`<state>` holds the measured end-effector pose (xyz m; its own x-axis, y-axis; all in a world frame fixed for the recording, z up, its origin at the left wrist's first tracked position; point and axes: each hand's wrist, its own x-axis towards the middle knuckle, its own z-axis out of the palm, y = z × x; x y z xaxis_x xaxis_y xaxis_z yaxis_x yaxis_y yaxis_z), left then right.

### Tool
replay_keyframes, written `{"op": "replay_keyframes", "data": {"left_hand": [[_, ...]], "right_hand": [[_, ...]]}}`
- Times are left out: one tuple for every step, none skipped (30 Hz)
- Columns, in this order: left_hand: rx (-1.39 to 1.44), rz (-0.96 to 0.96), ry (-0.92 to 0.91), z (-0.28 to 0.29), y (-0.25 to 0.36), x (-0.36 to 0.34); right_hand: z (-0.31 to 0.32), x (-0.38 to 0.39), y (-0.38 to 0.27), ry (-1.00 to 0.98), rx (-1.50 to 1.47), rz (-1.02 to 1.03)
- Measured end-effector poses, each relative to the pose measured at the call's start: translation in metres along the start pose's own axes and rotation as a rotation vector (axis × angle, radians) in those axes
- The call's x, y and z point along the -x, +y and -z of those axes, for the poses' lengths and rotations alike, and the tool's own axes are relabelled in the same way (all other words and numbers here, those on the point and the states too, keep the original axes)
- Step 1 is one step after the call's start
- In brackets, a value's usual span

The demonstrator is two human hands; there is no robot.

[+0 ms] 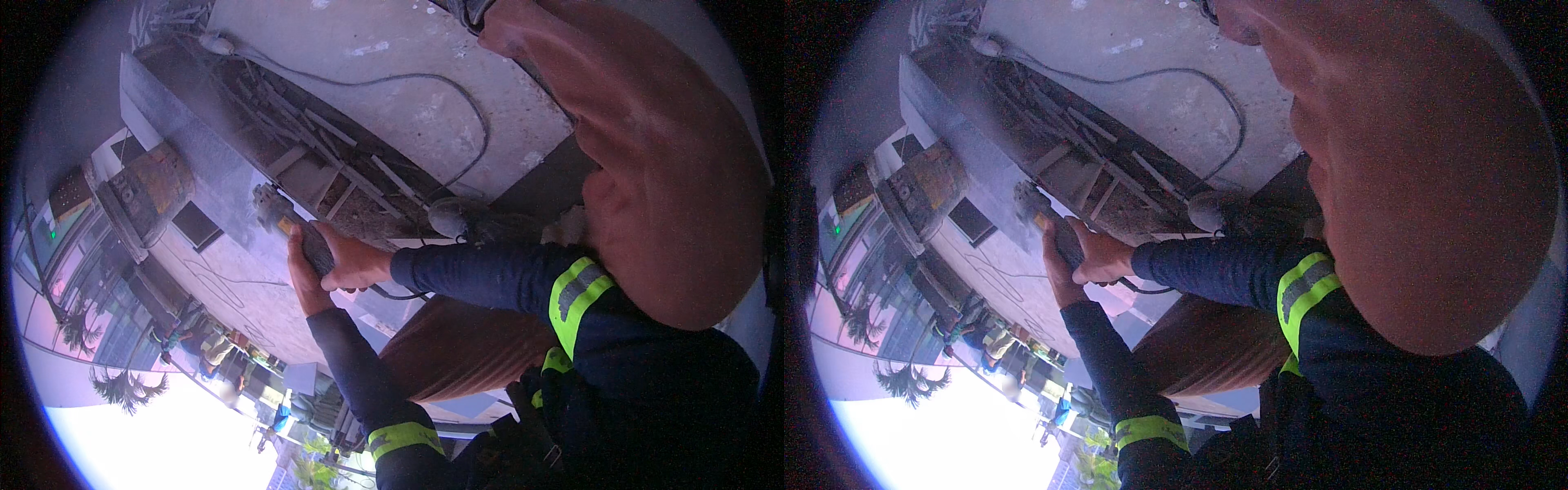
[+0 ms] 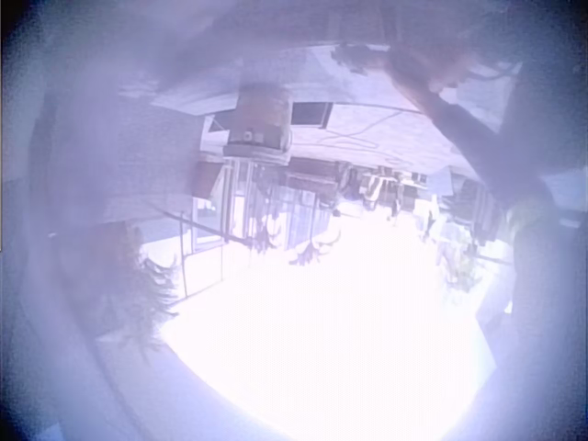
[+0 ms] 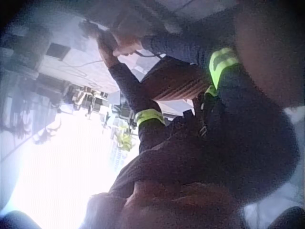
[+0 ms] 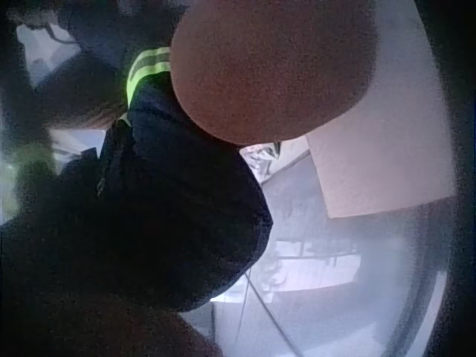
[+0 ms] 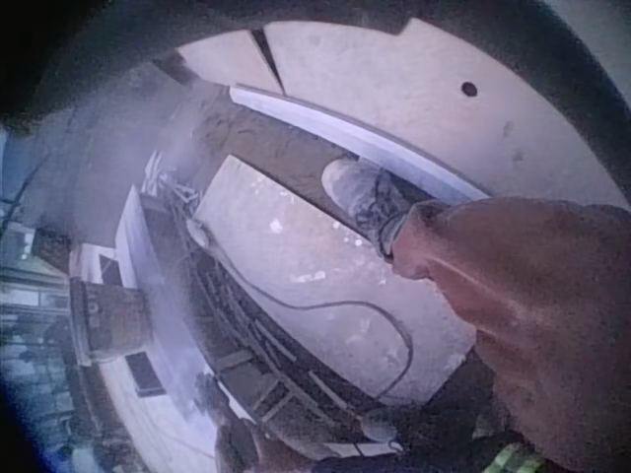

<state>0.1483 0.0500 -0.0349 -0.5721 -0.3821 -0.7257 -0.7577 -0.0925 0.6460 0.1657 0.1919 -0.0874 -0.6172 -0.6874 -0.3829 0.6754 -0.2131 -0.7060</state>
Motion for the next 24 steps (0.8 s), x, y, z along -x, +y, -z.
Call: {"op": "replay_keyframes", "data": {"left_hand": [[-0.004,-0.007,0.011,0.001,0.0,0.002],[-0.007,-0.013,0.022,0.001,0.0,0.003],[-0.011,-0.019,0.033,0.002,0.001,0.005],[-0.012,-0.014,0.029,0.005,0.0,0.003],[-0.014,-0.01,0.026,0.007,-0.001,0.002],[-0.016,-0.006,0.023,0.009,-0.001,0.0],[0.004,0.005,0.028,0.006,0.0,0.0],[0.024,0.016,0.034,0.003,0.0,0.0],[0.044,0.027,0.041,0.0,0.001,0.0],[0.037,0.033,0.036,0.002,0.001,0.0],[0.03,0.038,0.032,0.006,0.0,0.0],[0.023,0.043,0.028,0.009,0.0,0.0],[0.014,0.032,0.032,0.012,-0.002,-0.001],[0.005,0.021,0.036,0.015,-0.003,-0.003],[-0.004,0.01,0.041,0.018,-0.005,-0.004],[-0.005,0.015,0.017,0.019,-0.006,-0.006],[-0.006,0.018,-0.001,0.02,-0.006,-0.005],[-0.007,0.022,-0.02,0.021,-0.006,-0.006],[-0.002,0.028,-0.003,0.02,-0.006,-0.004],[0.003,0.033,0.012,0.018,-0.006,-0.002],[0.008,0.039,0.027,0.016,-0.005,-0.001],[0.015,0.039,0.021,0.018,-0.006,-0.002],[0.022,0.04,0.015,0.019,-0.006,-0.003],[0.029,0.041,0.008,0.02,-0.007,-0.005]], "right_hand": [[0.001,0.002,-0.005,-0.022,0.001,-0.025],[0.004,0.004,-0.009,-0.044,0.002,-0.051],[0.006,0.006,-0.014,-0.065,0.004,-0.076],[0.005,0.006,-0.013,-0.056,-0.015,-0.059],[0.002,0.006,-0.013,-0.046,-0.034,-0.041],[0.001,0.006,-0.012,-0.038,-0.052,-0.023],[0.002,0.005,-0.011,-0.039,-0.037,-0.026],[0.002,0.004,-0.011,-0.041,-0.023,-0.028],[0.003,0.003,-0.01,-0.043,-0.008,-0.03],[0.005,0.005,-0.013,-0.048,0.014,-0.04],[0.006,0.007,-0.017,-0.054,0.035,-0.05],[0.007,0.008,-0.02,-0.061,0.057,-0.06],[0.006,0.006,-0.018,-0.054,0.06,-0.053],[0.002,0.003,-0.013,-0.047,0.063,-0.045],[-0.002,0.001,-0.008,-0.041,0.066,-0.037],[-0.007,-0.004,0.005,0.03,0.081,0.031],[-0.012,-0.008,0.014,0.095,0.094,0.098],[-0.014,-0.011,0.024,0.108,0.083,0.114],[-0.016,-0.013,0.023,0.115,0.072,0.129],[-0.015,-0.012,0.024,0.07,0.037,0.092],[-0.015,-0.012,0.025,0.048,0.028,0.072],[-0.015,-0.012,0.025,0.028,0.019,0.056],[-0.016,-0.012,0.025,0.032,0.036,0.056],[-0.015,-0.013,0.025,0.027,0.03,0.052]]}}
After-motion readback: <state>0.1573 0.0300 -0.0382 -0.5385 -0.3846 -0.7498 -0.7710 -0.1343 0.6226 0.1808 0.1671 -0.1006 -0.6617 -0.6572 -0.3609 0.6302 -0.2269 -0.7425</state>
